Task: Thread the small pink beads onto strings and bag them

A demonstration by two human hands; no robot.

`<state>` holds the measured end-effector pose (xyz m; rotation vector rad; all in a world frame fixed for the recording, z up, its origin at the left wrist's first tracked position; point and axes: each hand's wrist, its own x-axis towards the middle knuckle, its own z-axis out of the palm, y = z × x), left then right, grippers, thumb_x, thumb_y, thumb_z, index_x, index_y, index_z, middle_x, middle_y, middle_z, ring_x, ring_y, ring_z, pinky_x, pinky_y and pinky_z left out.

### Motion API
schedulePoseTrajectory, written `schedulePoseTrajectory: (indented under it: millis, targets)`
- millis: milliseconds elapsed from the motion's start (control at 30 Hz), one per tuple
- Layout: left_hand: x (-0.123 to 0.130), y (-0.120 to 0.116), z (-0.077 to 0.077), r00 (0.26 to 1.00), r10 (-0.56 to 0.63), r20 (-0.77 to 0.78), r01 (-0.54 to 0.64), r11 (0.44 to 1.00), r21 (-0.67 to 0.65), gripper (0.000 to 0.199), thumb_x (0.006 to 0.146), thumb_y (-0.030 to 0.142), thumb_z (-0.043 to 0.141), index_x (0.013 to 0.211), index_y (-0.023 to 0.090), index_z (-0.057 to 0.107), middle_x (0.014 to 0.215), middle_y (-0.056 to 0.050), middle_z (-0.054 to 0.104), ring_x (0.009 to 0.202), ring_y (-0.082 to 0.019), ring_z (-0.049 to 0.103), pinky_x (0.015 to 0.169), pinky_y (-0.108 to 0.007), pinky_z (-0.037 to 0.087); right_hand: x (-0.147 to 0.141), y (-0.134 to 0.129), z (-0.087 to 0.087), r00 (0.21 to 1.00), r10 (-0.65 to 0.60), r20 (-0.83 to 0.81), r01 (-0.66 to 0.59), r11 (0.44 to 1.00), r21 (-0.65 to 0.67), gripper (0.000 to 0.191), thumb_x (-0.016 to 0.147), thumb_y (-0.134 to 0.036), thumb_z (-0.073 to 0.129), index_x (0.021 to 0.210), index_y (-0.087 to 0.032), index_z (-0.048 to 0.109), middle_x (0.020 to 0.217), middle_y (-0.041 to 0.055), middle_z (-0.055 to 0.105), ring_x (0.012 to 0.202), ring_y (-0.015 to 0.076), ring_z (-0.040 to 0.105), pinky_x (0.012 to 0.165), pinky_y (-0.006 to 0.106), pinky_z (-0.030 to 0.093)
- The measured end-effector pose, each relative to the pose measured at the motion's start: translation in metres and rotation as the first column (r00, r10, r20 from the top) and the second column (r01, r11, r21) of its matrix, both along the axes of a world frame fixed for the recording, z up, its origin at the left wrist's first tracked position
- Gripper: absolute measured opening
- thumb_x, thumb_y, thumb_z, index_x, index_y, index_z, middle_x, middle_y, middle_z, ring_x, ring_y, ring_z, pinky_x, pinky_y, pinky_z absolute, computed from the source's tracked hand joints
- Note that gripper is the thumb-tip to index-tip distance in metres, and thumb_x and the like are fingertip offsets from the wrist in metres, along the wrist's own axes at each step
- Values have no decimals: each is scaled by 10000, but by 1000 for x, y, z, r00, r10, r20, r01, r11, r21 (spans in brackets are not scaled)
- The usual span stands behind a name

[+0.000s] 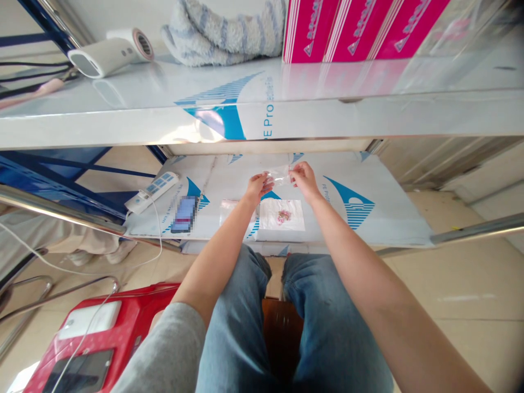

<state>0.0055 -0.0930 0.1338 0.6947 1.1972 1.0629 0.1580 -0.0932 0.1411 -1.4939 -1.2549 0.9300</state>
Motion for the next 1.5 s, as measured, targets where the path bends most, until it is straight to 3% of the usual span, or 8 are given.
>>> schedulePoseTrajectory:
  millis: [133,267,467,667,867,1033,1267,1500]
  targets:
    - [0,-2,2,1000,15,-1,-15,999,51,165,827,297,540,931,170,553,826,-24,647,636,-73,619,677,-222,505,-3,-2,3,996,85,-26,-85,996,25,362,751,-517,486,805,-179,604,818,35,626,699,135,542,507,210,412]
    - [2,-3,5,999,-14,-45,18,996,84,206,824,331,541,952,169,547,854,-39,653,642,-82,624,660,-223,497,-7,-3,2,987,132,-92,-131,991,13,459,739,-582,508,874,-170,659,898,56,651,734,139,554,532,209,419]
    - [5,-5,14,976,-28,-218,67,983,172,303,862,441,431,988,192,552,931,-45,643,670,-71,602,609,-181,466,-14,1,-4,958,75,-276,-102,991,-86,568,773,-658,402,985,-197,657,822,42,642,585,84,522,533,201,411]
    - [5,-10,25,949,48,-312,52,952,303,445,874,540,322,1006,200,577,882,-42,627,607,-67,568,581,-193,447,-19,5,-8,906,41,-421,-100,988,-119,606,815,-659,281,1123,-237,588,844,26,620,503,65,467,446,187,370]
    - [7,-16,35,925,131,-357,39,901,432,478,877,549,302,1003,187,587,787,-34,620,580,-67,540,582,-194,437,-20,8,-15,897,73,-437,-108,993,-56,557,818,-651,308,1165,-280,538,834,6,630,524,88,487,441,200,359]
    - [13,-25,40,897,118,-427,140,839,526,398,878,498,365,1004,203,601,748,-14,611,609,-76,549,617,-197,439,-19,11,-18,887,69,-457,-92,995,-27,526,852,-609,279,1149,-261,538,845,11,643,533,102,486,442,214,344]
    - [18,-31,44,861,173,-479,148,815,560,377,881,462,387,1161,249,522,884,-24,637,659,-86,569,664,-204,447,-16,14,-18,827,102,-553,-114,993,13,485,866,-585,280,1068,-246,561,789,11,637,444,86,394,402,214,309]
    - [20,-38,53,783,226,-579,200,790,579,485,839,434,494,1295,284,423,1007,-46,653,806,-146,617,753,-233,438,-19,10,-15,811,123,-572,-163,986,-19,499,853,-615,296,976,-225,582,557,-28,514,395,82,346,384,211,296]
